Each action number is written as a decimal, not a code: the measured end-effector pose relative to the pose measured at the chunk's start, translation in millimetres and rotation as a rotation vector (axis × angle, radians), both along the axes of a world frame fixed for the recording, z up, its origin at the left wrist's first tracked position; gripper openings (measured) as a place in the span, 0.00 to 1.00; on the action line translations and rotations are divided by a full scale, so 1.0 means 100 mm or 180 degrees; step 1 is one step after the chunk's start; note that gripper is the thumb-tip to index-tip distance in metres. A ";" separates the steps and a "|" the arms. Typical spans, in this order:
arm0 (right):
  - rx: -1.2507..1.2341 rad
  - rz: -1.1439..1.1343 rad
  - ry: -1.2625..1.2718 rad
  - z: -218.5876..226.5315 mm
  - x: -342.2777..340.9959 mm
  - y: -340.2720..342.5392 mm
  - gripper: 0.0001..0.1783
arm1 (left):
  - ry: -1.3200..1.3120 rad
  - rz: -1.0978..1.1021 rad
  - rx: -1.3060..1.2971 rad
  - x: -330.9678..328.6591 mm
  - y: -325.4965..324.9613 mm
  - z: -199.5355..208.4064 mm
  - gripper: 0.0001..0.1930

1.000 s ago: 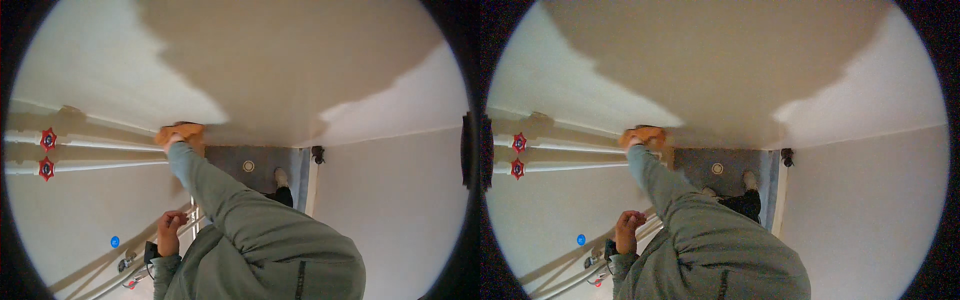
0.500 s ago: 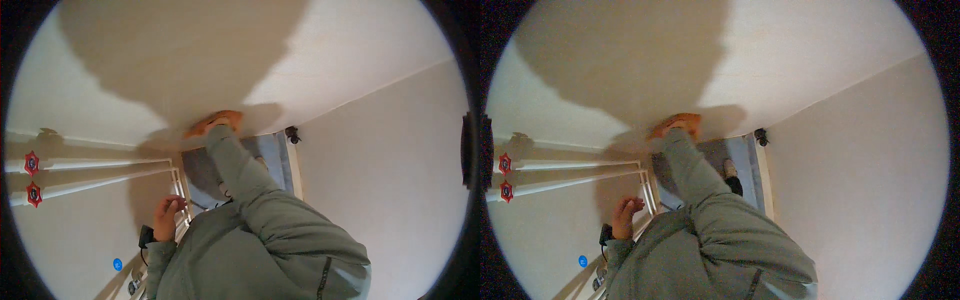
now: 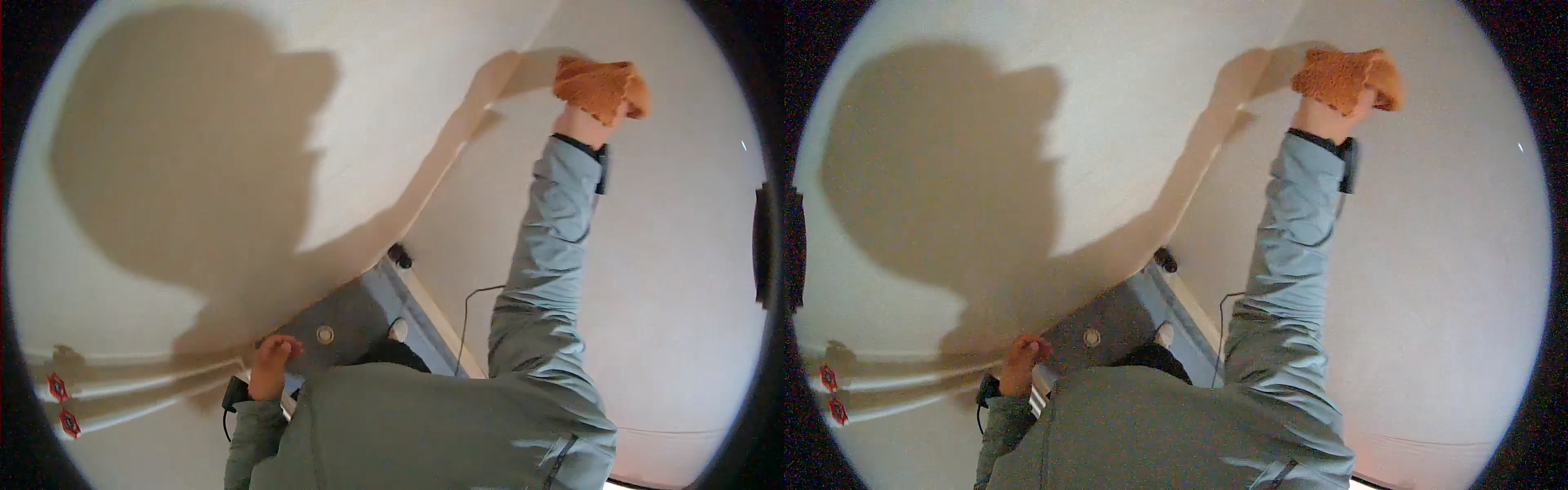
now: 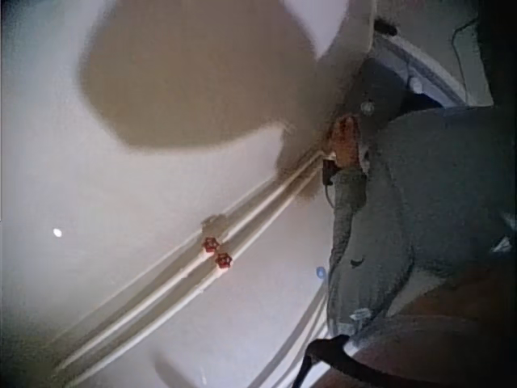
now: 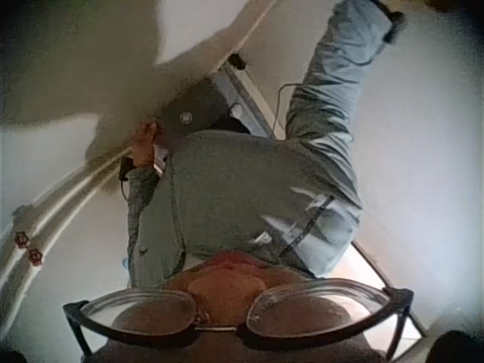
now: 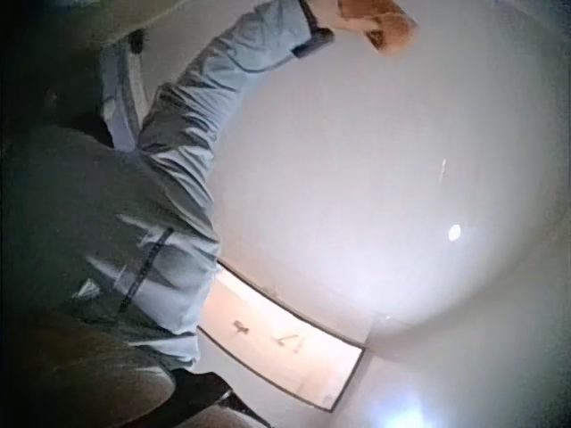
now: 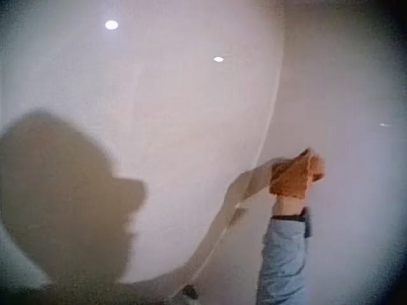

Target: Wiping various surfaces in a hotel room including desks, shelves, headboards, and bathroom walls using a cloth.

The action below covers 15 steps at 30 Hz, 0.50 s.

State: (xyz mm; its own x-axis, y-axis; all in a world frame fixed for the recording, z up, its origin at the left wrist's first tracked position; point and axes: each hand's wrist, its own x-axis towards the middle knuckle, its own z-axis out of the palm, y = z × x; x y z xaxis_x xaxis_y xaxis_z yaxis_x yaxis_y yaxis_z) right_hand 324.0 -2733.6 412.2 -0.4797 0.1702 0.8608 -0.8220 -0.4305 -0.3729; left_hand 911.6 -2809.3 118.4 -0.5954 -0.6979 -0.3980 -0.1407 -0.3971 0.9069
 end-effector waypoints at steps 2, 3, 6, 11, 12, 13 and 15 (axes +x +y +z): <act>0.0042 -0.0243 0.0209 0.72 0.06 0.45 0.09 | 0.0077 -0.0159 -0.0123 -0.04 -0.03 0.14 0.12; 0.0851 -0.1694 0.0470 0.93 0.07 0.59 0.12 | 0.0042 -0.0276 -0.0235 -0.08 -0.03 0.21 0.12; 0.1902 -0.4936 0.1672 1.54 -0.05 0.89 0.15 | -0.0027 -0.0526 -0.0365 -0.40 0.02 0.51 0.12; 0.3001 -0.4234 0.1784 0.90 -0.26 0.48 0.07 | 0.0181 -0.0823 -0.0407 -1.22 0.24 0.71 0.13; 0.2743 -0.3761 0.1993 0.57 -0.18 0.41 0.10 | 0.0236 -0.0924 -0.0428 -1.32 0.28 0.74 0.13; 0.2685 -0.3400 0.1725 0.20 -0.19 0.27 0.11 | 0.0268 -0.1023 -0.0436 -1.55 0.32 0.80 0.13; 0.3298 -0.2601 0.1305 -0.62 0.05 0.19 0.12 | 0.0270 -0.1192 -0.0529 -1.76 0.51 0.82 0.13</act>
State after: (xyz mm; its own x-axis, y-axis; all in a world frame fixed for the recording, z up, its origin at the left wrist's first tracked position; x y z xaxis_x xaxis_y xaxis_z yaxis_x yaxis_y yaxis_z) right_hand 329.1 -2714.2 350.0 -0.2386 -0.5205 0.8199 -0.8320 0.5449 0.1038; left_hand 735.2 -2758.3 200.8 -0.8461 -0.4775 -0.2367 -0.1695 -0.1799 0.9690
